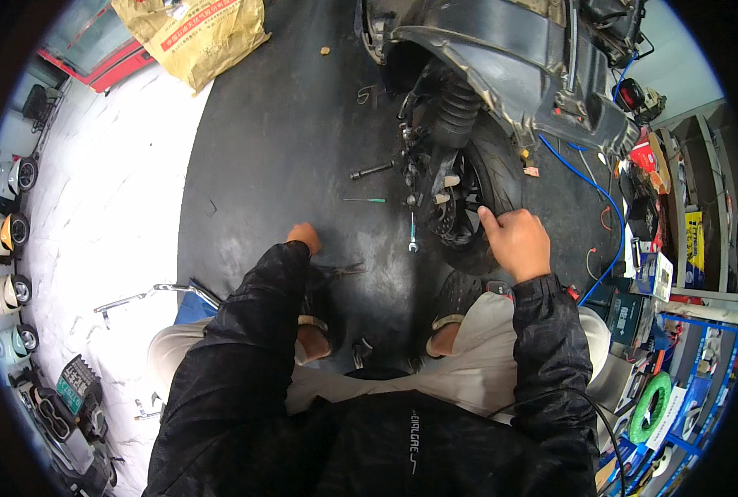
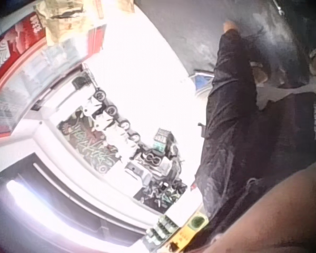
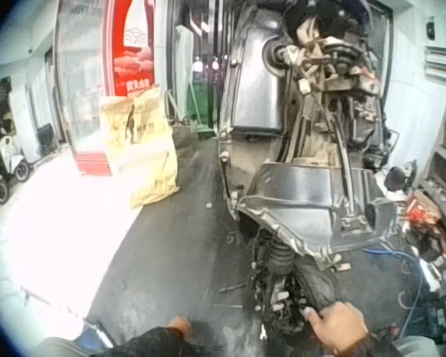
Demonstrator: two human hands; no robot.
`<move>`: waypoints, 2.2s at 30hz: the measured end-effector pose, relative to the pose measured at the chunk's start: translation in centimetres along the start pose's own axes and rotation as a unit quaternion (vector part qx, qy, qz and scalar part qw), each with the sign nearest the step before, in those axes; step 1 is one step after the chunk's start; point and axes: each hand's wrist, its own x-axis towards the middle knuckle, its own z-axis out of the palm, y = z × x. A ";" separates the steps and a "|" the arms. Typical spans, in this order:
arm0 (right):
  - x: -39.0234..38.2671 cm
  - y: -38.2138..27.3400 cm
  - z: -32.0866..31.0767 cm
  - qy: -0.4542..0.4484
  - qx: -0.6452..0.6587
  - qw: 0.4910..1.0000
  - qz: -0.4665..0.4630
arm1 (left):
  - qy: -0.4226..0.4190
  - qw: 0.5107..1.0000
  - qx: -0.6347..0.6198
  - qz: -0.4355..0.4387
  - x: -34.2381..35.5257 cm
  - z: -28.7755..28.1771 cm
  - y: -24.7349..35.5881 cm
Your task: The person works on the rear wheel and brake assembly of a motorcycle. They use a cordless impact wrench and hand tools to remove and reinstall bolts, then adjust the brake caliper and rotor area.
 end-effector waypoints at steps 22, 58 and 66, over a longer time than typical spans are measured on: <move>2.9 5.7 1.9 0.132 0.047 0.989 0.052 | -0.150 0.800 -0.578 0.060 -10.8 -8.2 13.8; -2.7 -7.2 0.6 0.147 0.180 0.963 -0.137 | -0.236 0.647 -0.711 0.142 -18.2 -30.4 21.6; -0.6 -5.7 1.1 0.194 0.242 0.937 -0.160 | -0.208 0.520 -0.818 0.131 -16.3 -27.7 22.0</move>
